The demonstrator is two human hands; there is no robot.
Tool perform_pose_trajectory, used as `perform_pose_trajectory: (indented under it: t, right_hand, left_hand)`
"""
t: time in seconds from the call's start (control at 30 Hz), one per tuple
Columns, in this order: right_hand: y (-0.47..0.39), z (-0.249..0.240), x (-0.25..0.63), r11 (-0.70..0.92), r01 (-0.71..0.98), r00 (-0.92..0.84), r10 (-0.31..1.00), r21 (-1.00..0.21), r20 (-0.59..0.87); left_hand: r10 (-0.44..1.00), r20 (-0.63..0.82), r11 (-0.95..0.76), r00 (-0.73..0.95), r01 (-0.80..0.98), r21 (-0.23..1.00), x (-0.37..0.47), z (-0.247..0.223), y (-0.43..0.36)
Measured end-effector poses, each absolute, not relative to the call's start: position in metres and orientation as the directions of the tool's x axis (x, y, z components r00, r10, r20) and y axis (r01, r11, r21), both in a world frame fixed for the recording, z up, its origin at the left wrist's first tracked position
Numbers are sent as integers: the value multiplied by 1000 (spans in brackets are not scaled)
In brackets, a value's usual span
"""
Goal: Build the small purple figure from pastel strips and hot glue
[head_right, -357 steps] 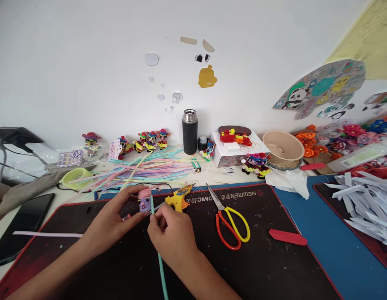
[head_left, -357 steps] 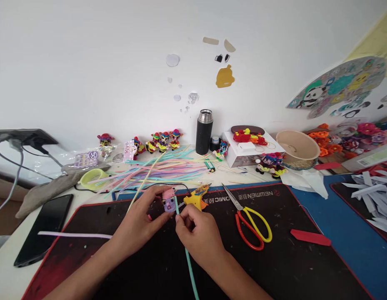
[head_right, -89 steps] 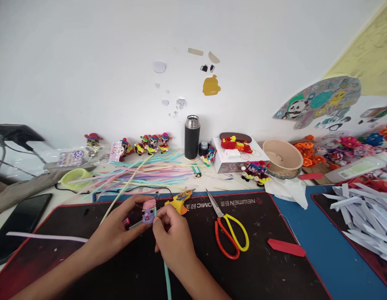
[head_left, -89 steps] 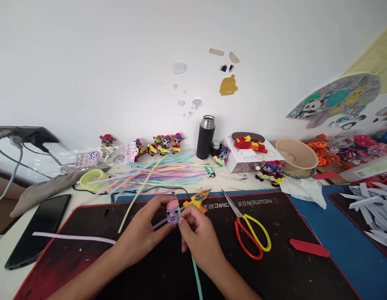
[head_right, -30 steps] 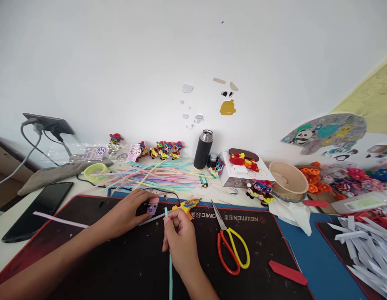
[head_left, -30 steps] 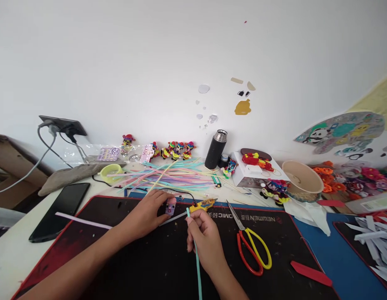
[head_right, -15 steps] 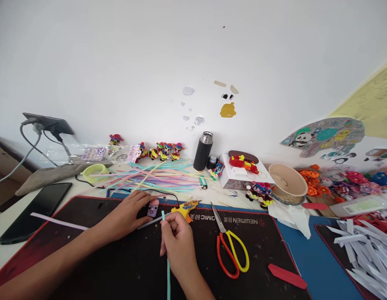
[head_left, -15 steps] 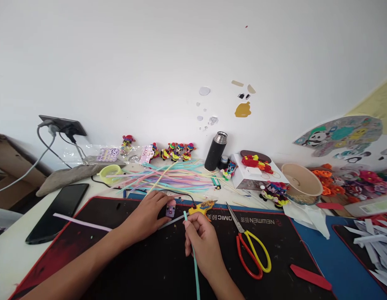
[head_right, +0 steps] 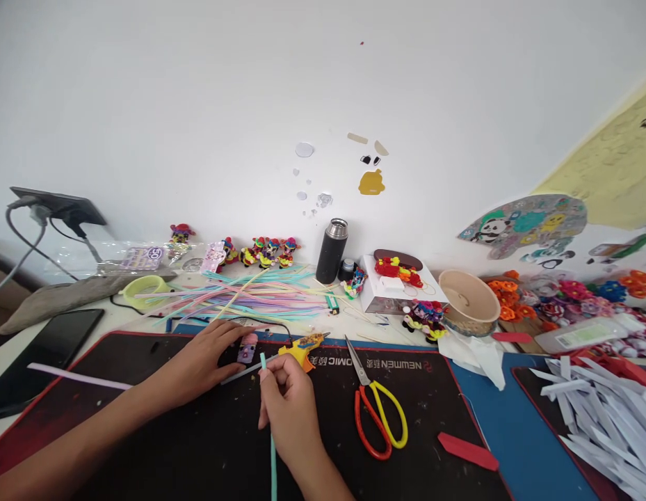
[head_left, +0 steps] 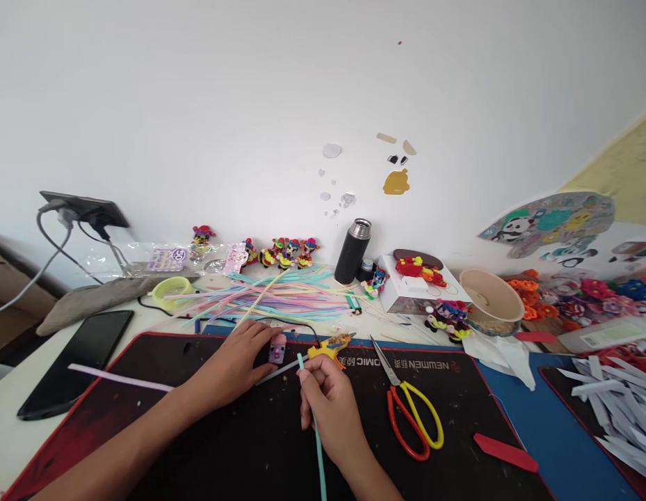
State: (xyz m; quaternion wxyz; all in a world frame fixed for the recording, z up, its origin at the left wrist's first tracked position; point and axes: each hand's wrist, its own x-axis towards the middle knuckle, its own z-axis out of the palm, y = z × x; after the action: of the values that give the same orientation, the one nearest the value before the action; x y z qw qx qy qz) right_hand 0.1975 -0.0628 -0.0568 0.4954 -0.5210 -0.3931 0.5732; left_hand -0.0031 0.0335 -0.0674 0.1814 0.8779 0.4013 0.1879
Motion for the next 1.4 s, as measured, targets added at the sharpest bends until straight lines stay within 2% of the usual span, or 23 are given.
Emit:
perform_pose_trajectory:
  t: [0.2, 0.4, 0.5, 0.63, 0.83, 1.2, 1.4]
  right_hand:
    - [-63, -54, 198, -216, -152, 36, 974, -964, -224]
    - [-62, -54, 197, -202, -169, 41, 976, -965, -212]
    - [-62, -55, 197, -198, -180, 41, 977, -964, -208]
    - [-63, -54, 199, -183, -166, 47, 980, -969, -193]
    - [-64, -52, 198, -181, -154, 36, 981, -971, -189]
    - [-65, -51, 198, -164, -158, 8, 986, -974, -167]
    - [-65, -48, 198, -170, -176, -31, 985, -970, -167]
  left_hand:
    - [786, 145, -590, 602, 659, 466, -6, -64, 35]
    - [802, 181, -570, 570, 637, 519, -11, -52, 38]
    - [823, 167, -521, 542, 605, 602, -5, -39, 32]
    - [806, 79, -441, 586, 507, 741, 10, -23, 16]
    - [824, -34, -218, 566, 371, 903, 24, -18, 5]
    - [836, -96, -82, 540, 297, 951, 34, -18, 2]
    - [832, -62, -102, 552, 263, 959, 34, -14, 1]
